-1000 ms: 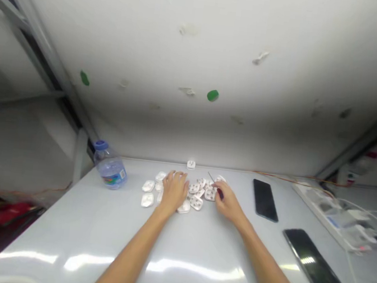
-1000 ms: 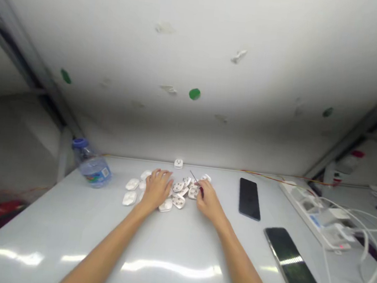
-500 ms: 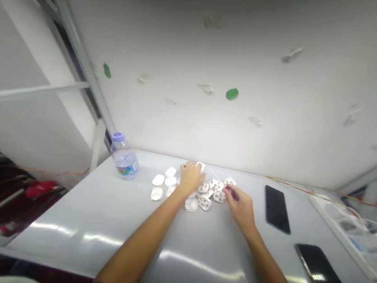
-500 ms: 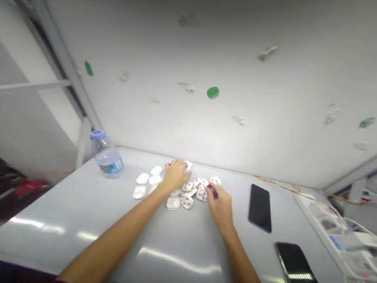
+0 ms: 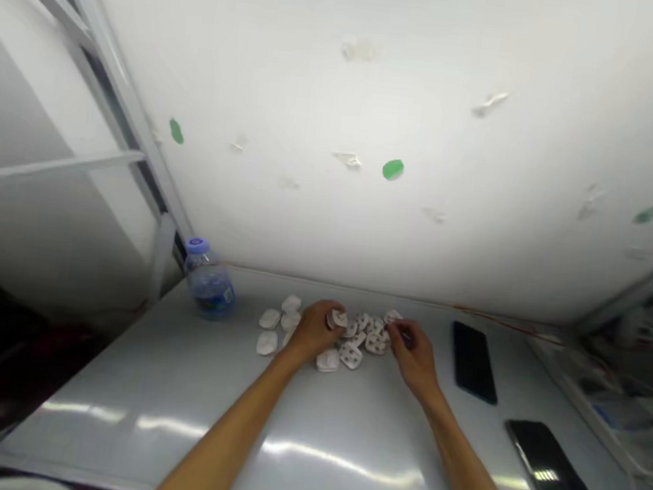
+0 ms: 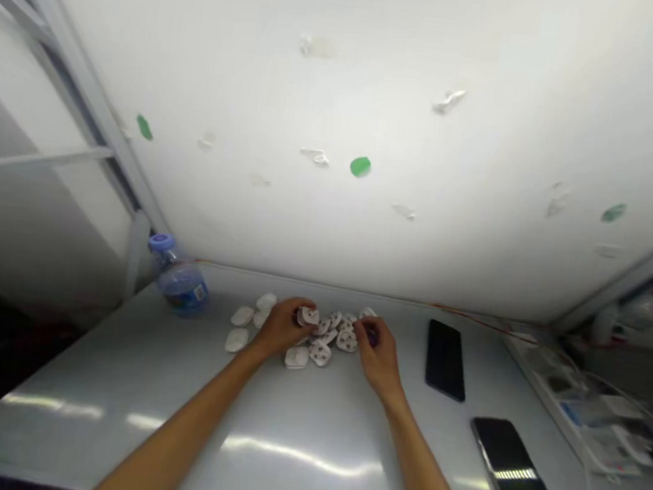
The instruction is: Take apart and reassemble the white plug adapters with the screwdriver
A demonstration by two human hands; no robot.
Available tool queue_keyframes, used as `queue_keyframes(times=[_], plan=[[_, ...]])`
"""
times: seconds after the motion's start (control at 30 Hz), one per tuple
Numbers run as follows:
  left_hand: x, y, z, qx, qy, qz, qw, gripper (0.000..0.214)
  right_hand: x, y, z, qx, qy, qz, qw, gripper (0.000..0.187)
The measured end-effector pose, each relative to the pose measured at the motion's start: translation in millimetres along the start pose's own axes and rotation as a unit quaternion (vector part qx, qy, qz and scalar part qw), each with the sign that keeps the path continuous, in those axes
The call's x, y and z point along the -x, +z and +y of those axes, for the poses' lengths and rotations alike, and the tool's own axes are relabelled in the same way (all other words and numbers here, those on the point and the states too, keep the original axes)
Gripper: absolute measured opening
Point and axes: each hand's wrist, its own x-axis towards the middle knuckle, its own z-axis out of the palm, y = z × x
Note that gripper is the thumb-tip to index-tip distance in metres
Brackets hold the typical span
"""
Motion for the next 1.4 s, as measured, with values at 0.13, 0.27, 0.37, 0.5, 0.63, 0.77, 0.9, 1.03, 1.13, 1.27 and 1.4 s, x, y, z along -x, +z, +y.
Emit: queue_keyframes(times=[0.13,0.27,0.37,0.5,0.63,0.77,0.9,1.03,1.13,1.27,1.4], plan=[[17.8,-7.7,-5.5,0.122,-0.028,-0.039,0.991,0.048,2.6,6.4,-2.5,-0.059,0.052,-0.040,0.996,0.044],[23.2,-13.5,-7.3,0.226,-0.040,-0.092,0.969,0.047,5.8,11.0,-6.2,-0.050,0.049,-0.039,0.997,0.046],[25.8,-19.4,-4.1,0.213,-0.025,-0.118,0.970,0.051,5.7,9.5,-8.2,-0.040,0.035,-0.032,0.998,0.047],[27.9,-27.2,3.1,0.250,-0.032,-0.150,0.956,0.060,3.4,5.1,-6.8,-0.035,0.032,-0.016,0.999,0.046],[29.0,-28.4,5.1,0.275,-0.050,-0.170,0.945,0.060,2.5,4.2,-5.4,-0.038,0.039,-0.031,0.998,0.045],[28.0,-21.7,-0.8,0.288,-0.088,-0.140,0.943,0.062,2.5,5.3,-6.5,-0.027,0.036,-0.035,0.998,0.044],[26.0,-17.1,-3.7,0.292,-0.089,-0.114,0.946,0.059,2.5,6.3,-3.6,-0.020,0.037,-0.029,0.999,0.045],[25.6,-15.4,-3.1,0.304,-0.085,-0.107,0.943,0.064,4.3,10.0,4.3,-0.068,0.081,-0.058,0.993,0.049],[25.9,-12.7,-3.6,0.332,-0.111,-0.113,0.930,0.076,5.9,14.0,7.9,-0.092,0.106,-0.074,0.987,0.052],[25.7,-11.5,-3.3,0.331,-0.115,-0.096,0.932,0.078,6.1,15.7,7.6,-0.126,0.113,-0.071,0.983,0.048],[24.7,-14.1,-2.6,0.309,-0.115,-0.088,0.940,0.075,4.8,12.7,7.8,-0.135,0.105,-0.096,0.981,0.043]])
